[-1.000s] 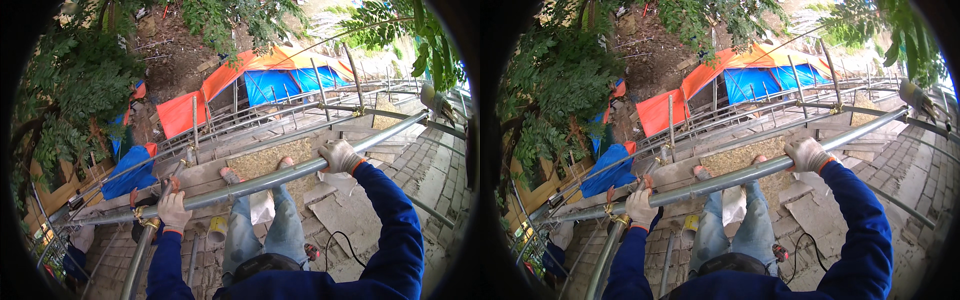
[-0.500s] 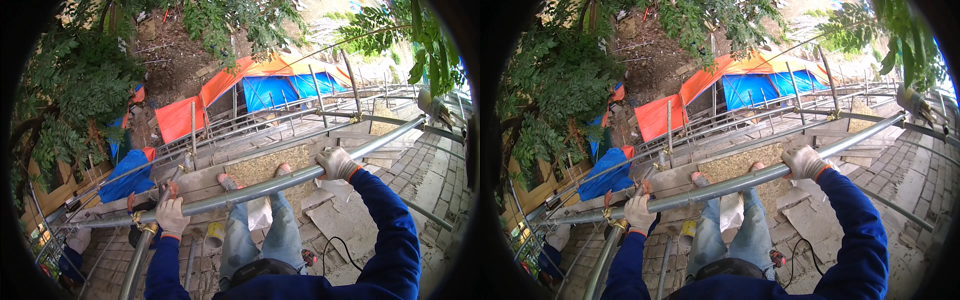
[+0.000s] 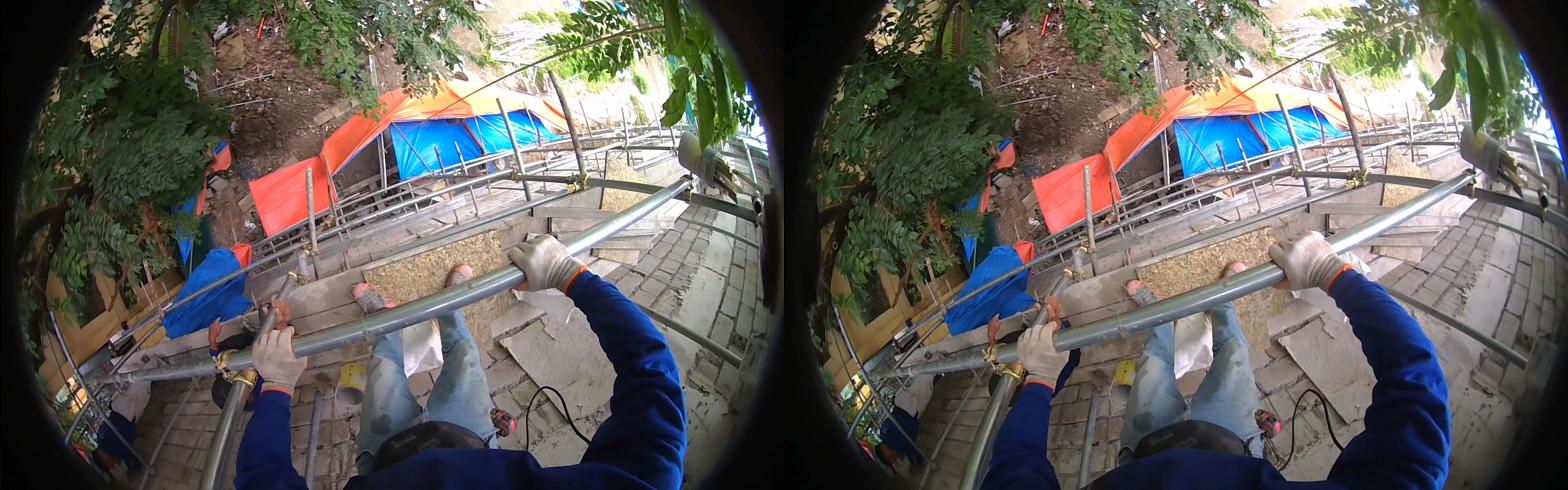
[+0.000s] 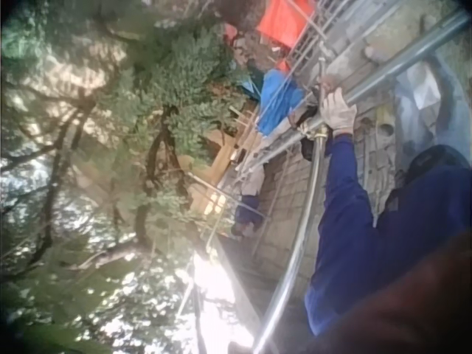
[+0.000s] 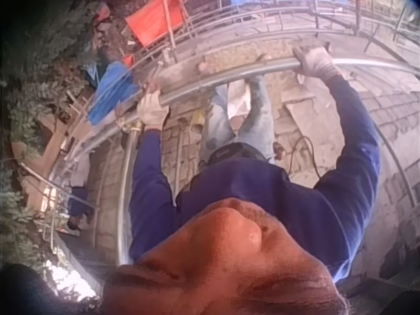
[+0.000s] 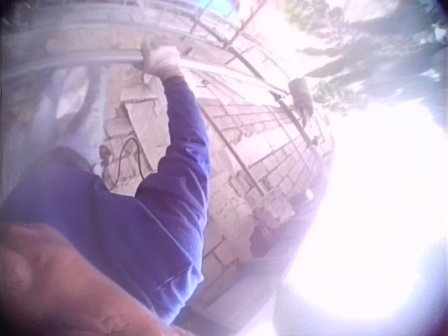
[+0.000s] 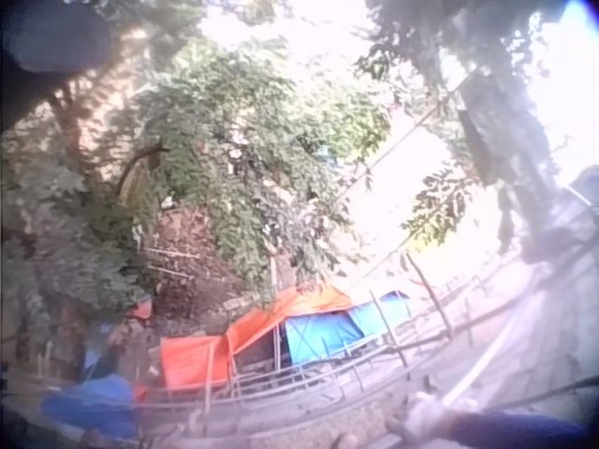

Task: The person lifts a long metal pipe and positions it horizontally onto a scaffolding structure. They secure the pipe by tying a rope around it and the vertical supports, then adjust the position of the pipe and the rope to ensure stability.

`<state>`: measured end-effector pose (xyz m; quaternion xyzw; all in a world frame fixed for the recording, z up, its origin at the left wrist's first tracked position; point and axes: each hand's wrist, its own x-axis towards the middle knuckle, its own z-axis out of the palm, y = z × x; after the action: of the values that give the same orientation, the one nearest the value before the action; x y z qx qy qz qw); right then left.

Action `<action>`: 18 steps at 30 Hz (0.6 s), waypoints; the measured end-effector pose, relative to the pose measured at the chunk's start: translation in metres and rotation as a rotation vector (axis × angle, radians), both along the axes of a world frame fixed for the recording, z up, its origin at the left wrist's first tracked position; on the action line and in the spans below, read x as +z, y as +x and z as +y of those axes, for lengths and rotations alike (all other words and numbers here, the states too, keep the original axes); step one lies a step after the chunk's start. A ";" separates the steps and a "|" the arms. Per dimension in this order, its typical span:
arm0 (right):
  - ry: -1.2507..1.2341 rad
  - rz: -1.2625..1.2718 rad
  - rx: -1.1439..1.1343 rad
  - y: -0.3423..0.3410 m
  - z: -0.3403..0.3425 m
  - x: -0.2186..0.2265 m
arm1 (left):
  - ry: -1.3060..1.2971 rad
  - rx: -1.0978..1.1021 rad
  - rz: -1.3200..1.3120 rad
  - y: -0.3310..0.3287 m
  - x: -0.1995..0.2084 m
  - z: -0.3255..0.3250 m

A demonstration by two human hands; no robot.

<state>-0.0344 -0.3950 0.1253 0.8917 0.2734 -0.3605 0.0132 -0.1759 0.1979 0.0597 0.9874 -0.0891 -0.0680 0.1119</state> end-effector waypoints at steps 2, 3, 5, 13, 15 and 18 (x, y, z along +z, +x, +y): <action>-0.008 0.007 0.004 0.002 0.001 0.001 | 0.007 -0.005 -0.015 0.000 0.000 0.000; -0.020 0.014 0.000 0.003 0.002 0.002 | 0.010 -0.008 -0.022 0.000 0.000 0.000; -0.041 0.028 -0.004 0.004 0.004 0.002 | 0.016 -0.006 -0.008 -0.001 -0.002 0.001; 0.026 -0.027 0.018 0.001 -0.002 -0.003 | 0.001 0.009 -0.004 -0.002 -0.001 0.002; 0.014 -0.015 0.021 0.002 0.001 -0.002 | -0.003 0.015 -0.004 -0.004 -0.003 0.004; 0.014 -0.009 0.014 0.001 0.000 -0.001 | -0.010 0.022 0.010 0.000 0.001 0.001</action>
<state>-0.0329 -0.3946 0.1244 0.8914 0.2823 -0.3544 0.0106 -0.1762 0.1988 0.0603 0.9874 -0.0781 -0.0712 0.1179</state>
